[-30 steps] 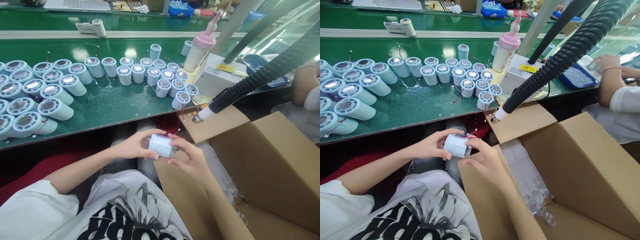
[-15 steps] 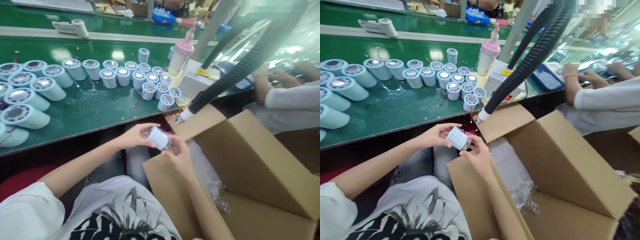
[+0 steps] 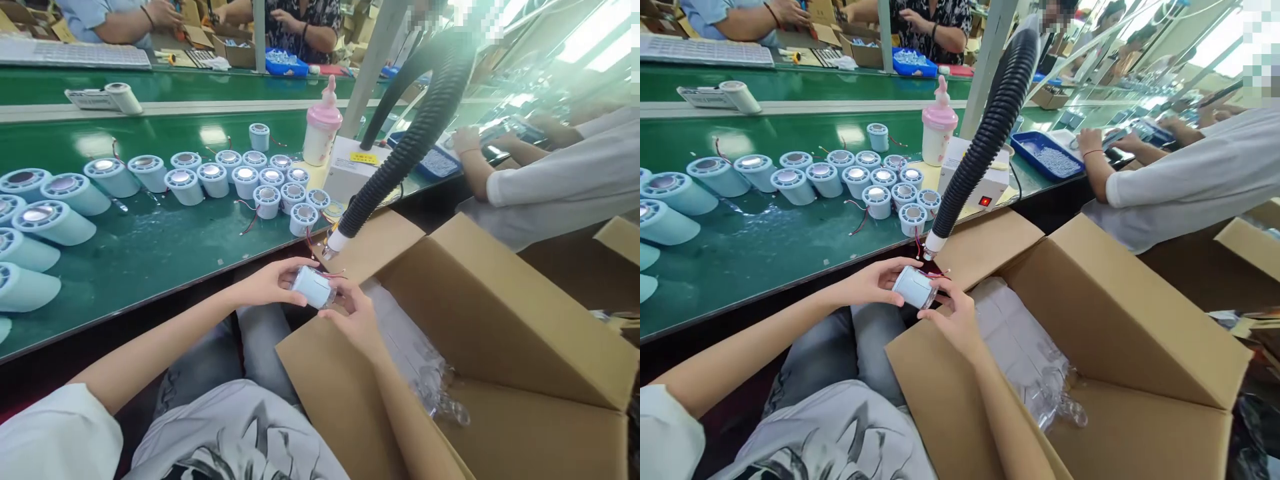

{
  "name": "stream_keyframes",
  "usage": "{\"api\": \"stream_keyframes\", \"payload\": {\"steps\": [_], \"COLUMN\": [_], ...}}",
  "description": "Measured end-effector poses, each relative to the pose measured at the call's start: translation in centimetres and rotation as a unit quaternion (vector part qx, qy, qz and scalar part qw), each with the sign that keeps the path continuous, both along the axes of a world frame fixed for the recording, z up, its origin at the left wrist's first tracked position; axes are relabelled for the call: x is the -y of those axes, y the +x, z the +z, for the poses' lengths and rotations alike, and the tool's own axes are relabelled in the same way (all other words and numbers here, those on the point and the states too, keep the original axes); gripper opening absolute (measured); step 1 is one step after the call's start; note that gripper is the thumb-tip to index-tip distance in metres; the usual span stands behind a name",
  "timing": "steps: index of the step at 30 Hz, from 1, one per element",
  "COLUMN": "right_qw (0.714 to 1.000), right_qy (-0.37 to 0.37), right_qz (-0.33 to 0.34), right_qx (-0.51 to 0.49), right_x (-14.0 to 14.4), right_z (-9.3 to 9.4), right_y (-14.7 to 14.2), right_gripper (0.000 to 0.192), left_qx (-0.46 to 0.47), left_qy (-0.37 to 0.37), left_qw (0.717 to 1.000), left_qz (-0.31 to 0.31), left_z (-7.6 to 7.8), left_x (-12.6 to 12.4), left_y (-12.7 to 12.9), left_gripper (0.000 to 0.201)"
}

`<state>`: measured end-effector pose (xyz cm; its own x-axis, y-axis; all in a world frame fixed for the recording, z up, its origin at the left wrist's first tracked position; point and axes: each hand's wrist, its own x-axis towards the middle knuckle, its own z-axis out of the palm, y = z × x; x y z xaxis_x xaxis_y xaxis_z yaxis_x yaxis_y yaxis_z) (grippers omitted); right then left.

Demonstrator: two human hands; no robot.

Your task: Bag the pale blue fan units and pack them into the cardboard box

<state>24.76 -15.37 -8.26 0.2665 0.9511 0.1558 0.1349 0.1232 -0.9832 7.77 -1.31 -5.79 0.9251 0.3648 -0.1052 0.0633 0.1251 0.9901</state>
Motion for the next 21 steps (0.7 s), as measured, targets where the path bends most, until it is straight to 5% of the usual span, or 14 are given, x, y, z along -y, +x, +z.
{"api": "stream_keyframes", "payload": {"steps": [10, 21], "right_qw": [0.992, 0.985], "right_qy": [-0.017, -0.11], "right_qz": [0.084, 0.114], "right_qx": [0.091, -0.064], "right_x": [3.2, 4.1], "right_z": [3.6, 5.5], "right_y": [-1.6, -2.3], "right_gripper": [0.049, 0.046], "left_qx": [0.024, 0.045], "left_qy": [0.092, 0.161], "left_qw": [0.995, 0.986], "left_qz": [-0.006, -0.022], "left_z": [3.1, 3.4], "left_x": [3.7, 4.7], "left_y": [-4.3, -5.2], "left_gripper": [0.068, 0.074]}}
